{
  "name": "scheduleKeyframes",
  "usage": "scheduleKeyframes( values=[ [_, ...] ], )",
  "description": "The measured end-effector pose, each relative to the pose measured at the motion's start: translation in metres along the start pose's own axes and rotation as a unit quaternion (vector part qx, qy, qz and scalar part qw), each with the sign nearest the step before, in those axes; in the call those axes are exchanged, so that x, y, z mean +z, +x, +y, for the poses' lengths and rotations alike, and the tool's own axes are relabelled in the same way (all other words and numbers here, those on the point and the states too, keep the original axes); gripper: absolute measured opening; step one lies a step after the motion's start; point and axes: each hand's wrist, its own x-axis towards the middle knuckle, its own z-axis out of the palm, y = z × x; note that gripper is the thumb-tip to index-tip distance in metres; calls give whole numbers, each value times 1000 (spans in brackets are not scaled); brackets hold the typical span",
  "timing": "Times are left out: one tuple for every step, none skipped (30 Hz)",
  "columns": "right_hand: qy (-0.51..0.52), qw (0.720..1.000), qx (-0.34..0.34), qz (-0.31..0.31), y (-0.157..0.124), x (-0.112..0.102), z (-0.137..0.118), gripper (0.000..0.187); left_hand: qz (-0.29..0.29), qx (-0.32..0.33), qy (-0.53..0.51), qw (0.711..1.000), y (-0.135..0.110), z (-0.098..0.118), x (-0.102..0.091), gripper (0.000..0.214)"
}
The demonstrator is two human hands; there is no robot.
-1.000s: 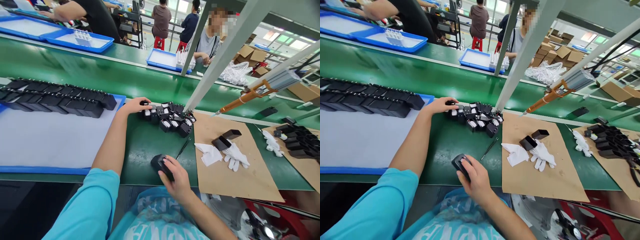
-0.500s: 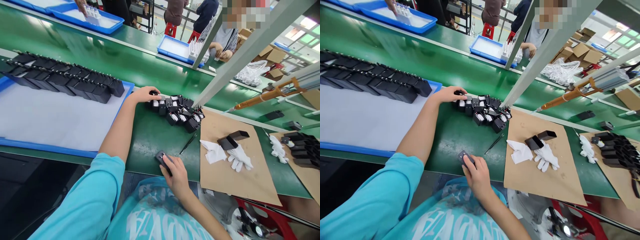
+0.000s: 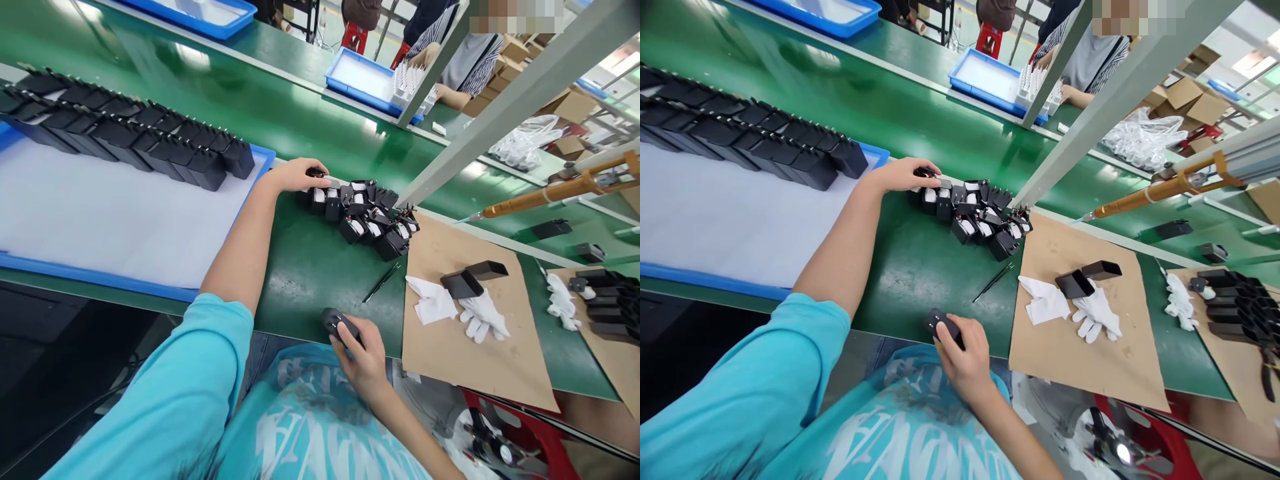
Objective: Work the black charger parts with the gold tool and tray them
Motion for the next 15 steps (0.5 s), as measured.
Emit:
scheduleKeyframes(
  values=[
    [8,1000,8,-15,-1,-1,1,63,-2,0,1,1000,0,0,0,51],
    [28,999,17,-14,-1,-3,2,66,-4,1,0,1000,0,0,0,51],
    [53,998,24,-2,-2,-4,3,72,-7,0,1,1000,0,0,0,51],
    [72,997,22,11,-4,-6,4,78,-9,0,1,1000,1,0,0,50],
    [82,996,11,19,-5,-6,5,84,-7,0,2,1000,1,0,1,51],
    [77,997,0,13,-7,-6,6,86,-4,1,2,1000,1,-1,1,51],
    [64,998,-4,-8,-9,-5,7,83,0,3,3,1000,1,-1,1,51],
    [57,998,0,-30,-11,-3,8,78,1,2,4,1000,1,-1,1,51],
    [65,997,18,-49,-12,-1,8,72,0,1,4,1000,1,-1,1,51],
    [92,993,51,-53,-13,0,8,67,-2,-2,3,1000,1,-1,1,51],
    [134,985,99,-37,-13,1,7,62,-5,-5,1,1000,1,-1,0,51],
    [189,969,160,-9,-11,1,6,58,-8,-8,-1,1000,1,-1,0,51],
    [256,939,226,27,-7,0,4,54,-7,-9,-3,1000,1,-1,0,51],
    [332,894,296,58,-1,-2,2,50,-6,-9,-5,1000,1,0,0,51],
    [409,834,363,79,6,-4,0,45,-3,-8,-7,1000,1,0,1,51]
  ],
)
